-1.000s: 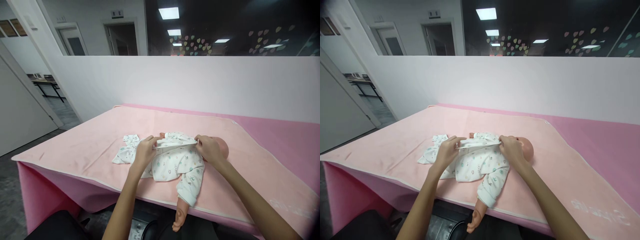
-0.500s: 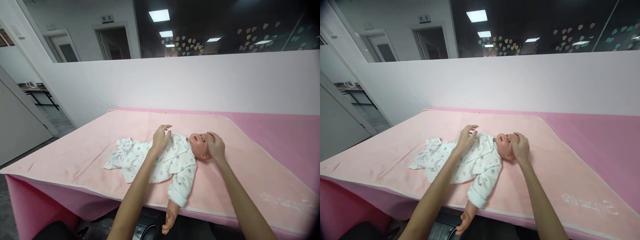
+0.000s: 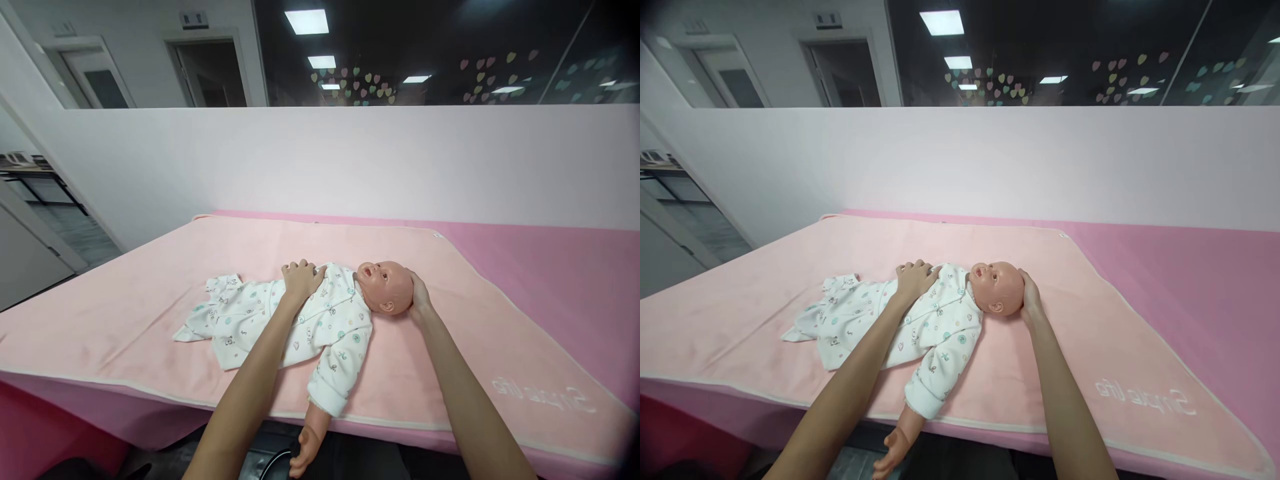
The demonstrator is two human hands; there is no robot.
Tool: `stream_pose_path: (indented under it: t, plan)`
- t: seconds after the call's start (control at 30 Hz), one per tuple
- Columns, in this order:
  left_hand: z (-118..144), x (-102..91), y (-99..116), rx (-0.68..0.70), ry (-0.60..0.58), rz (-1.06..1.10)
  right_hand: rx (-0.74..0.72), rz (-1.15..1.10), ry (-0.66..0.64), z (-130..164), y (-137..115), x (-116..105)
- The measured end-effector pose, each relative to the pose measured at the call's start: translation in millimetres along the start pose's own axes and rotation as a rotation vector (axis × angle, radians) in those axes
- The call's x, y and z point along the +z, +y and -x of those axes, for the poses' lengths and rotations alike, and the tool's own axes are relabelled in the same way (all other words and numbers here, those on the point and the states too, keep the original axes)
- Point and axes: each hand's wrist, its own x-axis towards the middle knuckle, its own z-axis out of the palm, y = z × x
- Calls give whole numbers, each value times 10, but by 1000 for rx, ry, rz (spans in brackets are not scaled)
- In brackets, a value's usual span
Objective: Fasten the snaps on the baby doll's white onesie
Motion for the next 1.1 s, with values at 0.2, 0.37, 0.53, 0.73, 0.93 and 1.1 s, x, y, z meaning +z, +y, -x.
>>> stream_pose_path:
  t: [0.2, 0.37, 0.53, 0.73, 0.93, 1.1]
  plan:
    - [1, -6, -32, 51, -17, 53, -407, 209, 567, -154, 38, -167]
    - [16, -54, -33, 16, -130, 132, -501, 224, 396, -99, -1, -121]
    - [18, -80, -45, 13, -132, 104, -326, 127, 187, -42, 19, -67]
    - [14, -41, -48, 20, -73, 72, -277, 64, 209, -37, 18, -73]
    - [-5, -24, -62, -24, -139, 89, -309, 64, 223, -61, 11, -47]
    - [-16, -58, -71, 38, -243, 65, -350, -36, 390, -101, -91, -172]
